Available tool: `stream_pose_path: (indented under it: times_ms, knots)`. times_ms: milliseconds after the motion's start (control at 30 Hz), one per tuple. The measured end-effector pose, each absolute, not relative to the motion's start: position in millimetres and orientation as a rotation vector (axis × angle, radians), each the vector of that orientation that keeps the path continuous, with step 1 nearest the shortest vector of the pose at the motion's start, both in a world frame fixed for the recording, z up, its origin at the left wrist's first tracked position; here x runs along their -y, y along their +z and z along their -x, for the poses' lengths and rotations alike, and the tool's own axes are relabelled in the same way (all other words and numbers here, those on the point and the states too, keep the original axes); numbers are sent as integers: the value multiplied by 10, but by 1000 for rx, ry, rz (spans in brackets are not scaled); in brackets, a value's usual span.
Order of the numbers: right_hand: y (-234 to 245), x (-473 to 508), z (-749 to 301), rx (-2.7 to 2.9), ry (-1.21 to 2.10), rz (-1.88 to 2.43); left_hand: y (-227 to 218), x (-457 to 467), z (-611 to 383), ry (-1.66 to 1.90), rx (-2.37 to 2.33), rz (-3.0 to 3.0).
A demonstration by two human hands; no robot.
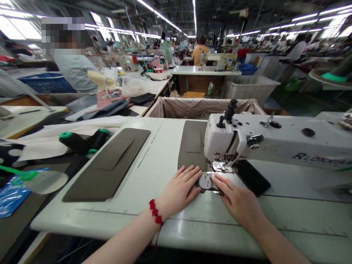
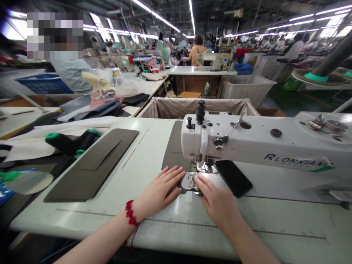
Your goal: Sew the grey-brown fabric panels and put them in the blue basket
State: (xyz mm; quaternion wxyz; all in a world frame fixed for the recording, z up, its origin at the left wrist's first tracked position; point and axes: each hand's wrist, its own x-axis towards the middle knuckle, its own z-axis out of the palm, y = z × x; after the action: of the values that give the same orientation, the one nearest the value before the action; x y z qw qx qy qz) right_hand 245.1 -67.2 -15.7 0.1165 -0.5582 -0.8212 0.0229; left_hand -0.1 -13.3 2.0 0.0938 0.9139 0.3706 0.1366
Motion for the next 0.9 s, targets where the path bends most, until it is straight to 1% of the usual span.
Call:
stream_pose_path:
  times_ms: [200, 900]
  knots:
    - [-177, 674, -2451, 2408, 64, 1644, 4, 113, -6, 354, -1135, -2717]
    - [-177, 669, -2452, 2403, 87, 1648, -19, 112, 8, 441, -1150, -2708]
